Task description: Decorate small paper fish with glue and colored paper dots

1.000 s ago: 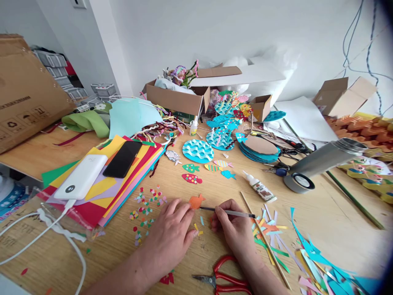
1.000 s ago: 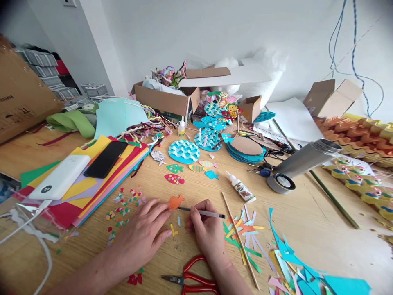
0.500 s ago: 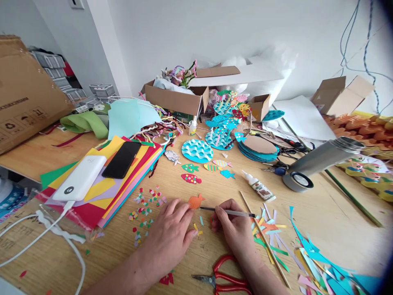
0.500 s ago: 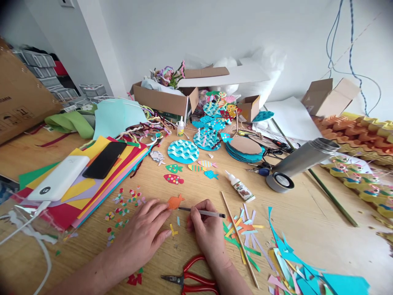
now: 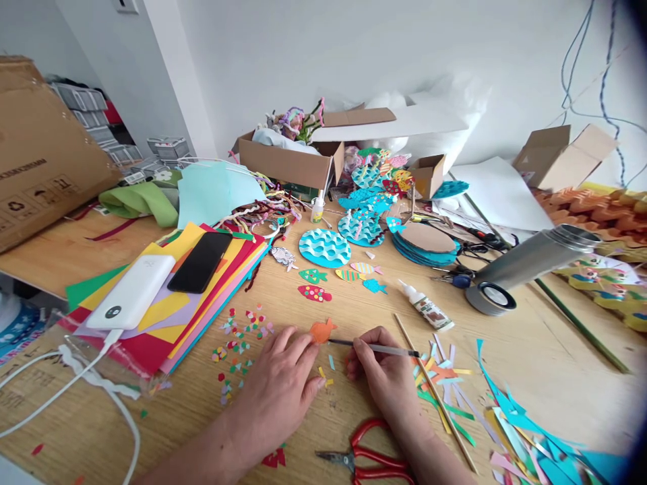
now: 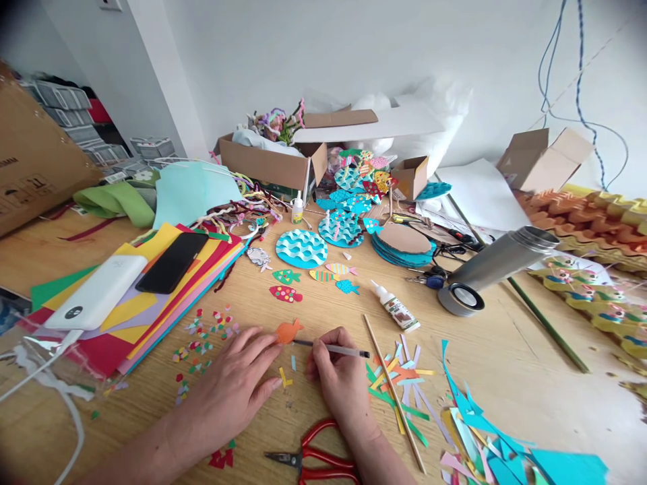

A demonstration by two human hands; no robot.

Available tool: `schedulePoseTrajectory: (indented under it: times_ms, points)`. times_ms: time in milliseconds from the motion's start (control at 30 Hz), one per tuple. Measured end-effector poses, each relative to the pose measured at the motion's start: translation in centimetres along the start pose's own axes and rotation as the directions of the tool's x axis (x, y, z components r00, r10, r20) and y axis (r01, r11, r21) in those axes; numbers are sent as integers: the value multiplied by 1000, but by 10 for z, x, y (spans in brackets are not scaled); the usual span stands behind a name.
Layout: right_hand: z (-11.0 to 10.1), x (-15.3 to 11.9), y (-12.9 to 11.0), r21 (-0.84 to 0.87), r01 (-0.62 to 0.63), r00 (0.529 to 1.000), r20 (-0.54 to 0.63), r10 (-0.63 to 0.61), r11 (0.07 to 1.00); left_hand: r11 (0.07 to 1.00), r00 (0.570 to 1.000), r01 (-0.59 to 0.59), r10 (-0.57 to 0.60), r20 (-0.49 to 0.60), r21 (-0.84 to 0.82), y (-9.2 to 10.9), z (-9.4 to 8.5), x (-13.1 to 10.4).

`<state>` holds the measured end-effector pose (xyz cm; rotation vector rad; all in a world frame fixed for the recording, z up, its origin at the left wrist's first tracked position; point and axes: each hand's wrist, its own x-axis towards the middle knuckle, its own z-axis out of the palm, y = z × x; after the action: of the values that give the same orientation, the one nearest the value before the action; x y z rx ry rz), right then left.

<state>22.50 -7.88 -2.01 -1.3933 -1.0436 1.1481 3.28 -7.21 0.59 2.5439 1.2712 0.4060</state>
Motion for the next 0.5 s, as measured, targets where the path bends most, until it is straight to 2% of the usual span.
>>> schedulePoseTrajectory:
  times_ms: [333,500]
  points:
    - [1,-1,-5,7,-18,999,-44,19,1000,1000,1000,-3,3,-1,-6,-1,1,-2]
    - [1,-1,-5,-4,-17,1000,-18,17,1000,1000,1000,0,0,1,-5,0,0,-1]
